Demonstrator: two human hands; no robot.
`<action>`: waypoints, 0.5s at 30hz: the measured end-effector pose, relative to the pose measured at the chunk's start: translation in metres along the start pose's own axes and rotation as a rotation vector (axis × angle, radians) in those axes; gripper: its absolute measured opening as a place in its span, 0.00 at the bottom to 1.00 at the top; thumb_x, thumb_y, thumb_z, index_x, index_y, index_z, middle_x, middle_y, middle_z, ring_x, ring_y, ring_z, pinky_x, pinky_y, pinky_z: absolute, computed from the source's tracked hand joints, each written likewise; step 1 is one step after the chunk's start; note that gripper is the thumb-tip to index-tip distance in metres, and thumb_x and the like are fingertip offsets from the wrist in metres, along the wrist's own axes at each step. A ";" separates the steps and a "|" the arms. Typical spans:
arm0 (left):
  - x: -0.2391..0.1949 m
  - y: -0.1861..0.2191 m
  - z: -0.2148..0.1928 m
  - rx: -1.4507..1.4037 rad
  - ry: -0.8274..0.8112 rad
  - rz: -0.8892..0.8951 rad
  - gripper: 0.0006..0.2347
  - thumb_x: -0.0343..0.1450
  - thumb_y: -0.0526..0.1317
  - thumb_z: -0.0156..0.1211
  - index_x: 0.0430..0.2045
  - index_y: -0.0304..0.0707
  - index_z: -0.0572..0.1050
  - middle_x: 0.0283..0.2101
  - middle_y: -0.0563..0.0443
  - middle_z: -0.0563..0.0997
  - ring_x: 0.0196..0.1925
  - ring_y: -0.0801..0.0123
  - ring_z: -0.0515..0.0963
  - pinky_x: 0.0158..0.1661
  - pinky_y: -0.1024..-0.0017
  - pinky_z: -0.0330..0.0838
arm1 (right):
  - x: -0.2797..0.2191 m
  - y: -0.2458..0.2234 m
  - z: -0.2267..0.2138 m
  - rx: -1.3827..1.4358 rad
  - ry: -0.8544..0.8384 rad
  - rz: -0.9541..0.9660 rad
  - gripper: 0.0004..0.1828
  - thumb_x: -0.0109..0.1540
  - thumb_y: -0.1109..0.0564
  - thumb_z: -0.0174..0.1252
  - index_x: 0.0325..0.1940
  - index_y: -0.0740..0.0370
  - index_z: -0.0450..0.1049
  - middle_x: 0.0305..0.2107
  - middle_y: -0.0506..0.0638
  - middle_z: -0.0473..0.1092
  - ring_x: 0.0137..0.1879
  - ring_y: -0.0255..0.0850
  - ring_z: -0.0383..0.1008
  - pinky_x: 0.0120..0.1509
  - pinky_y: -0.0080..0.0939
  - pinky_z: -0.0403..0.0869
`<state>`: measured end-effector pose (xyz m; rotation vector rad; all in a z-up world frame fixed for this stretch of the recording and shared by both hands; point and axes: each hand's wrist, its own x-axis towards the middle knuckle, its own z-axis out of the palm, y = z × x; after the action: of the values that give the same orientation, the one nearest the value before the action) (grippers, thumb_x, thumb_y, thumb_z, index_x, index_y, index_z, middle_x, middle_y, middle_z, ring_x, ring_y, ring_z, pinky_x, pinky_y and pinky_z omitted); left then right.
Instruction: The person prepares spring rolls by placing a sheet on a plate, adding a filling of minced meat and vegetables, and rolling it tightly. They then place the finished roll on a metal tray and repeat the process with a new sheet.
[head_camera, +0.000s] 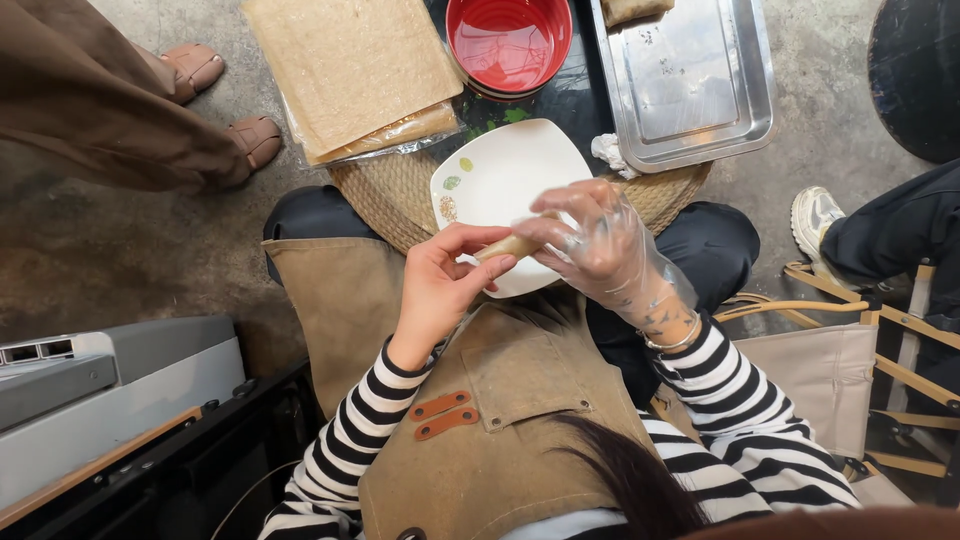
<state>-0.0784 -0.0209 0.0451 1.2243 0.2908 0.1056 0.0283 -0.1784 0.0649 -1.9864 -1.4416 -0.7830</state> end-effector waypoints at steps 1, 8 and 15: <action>0.000 -0.003 0.000 0.001 -0.001 0.000 0.12 0.62 0.30 0.70 0.38 0.29 0.79 0.35 0.45 0.79 0.34 0.71 0.81 0.27 0.77 0.81 | -0.005 0.000 -0.002 -0.001 0.001 0.000 0.08 0.59 0.53 0.67 0.37 0.54 0.76 0.36 0.46 0.70 0.43 0.41 0.66 0.47 0.38 0.70; 0.002 -0.009 -0.004 -0.224 -0.142 -0.158 0.16 0.68 0.35 0.62 0.49 0.25 0.73 0.37 0.43 0.77 0.33 0.70 0.80 0.25 0.74 0.83 | -0.018 -0.007 -0.013 0.079 0.082 -0.057 0.02 0.61 0.55 0.62 0.38 0.48 0.78 0.34 0.43 0.72 0.37 0.36 0.63 0.42 0.34 0.67; 0.006 0.002 0.000 0.094 -0.171 -0.006 0.13 0.67 0.36 0.65 0.44 0.31 0.78 0.34 0.43 0.79 0.30 0.72 0.79 0.30 0.74 0.82 | -0.014 -0.009 -0.015 0.109 0.109 -0.060 0.05 0.63 0.55 0.59 0.34 0.51 0.80 0.31 0.42 0.76 0.34 0.37 0.63 0.41 0.34 0.68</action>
<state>-0.0726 -0.0191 0.0462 1.3167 0.1514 -0.0184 0.0139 -0.1957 0.0663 -1.7992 -1.4538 -0.8084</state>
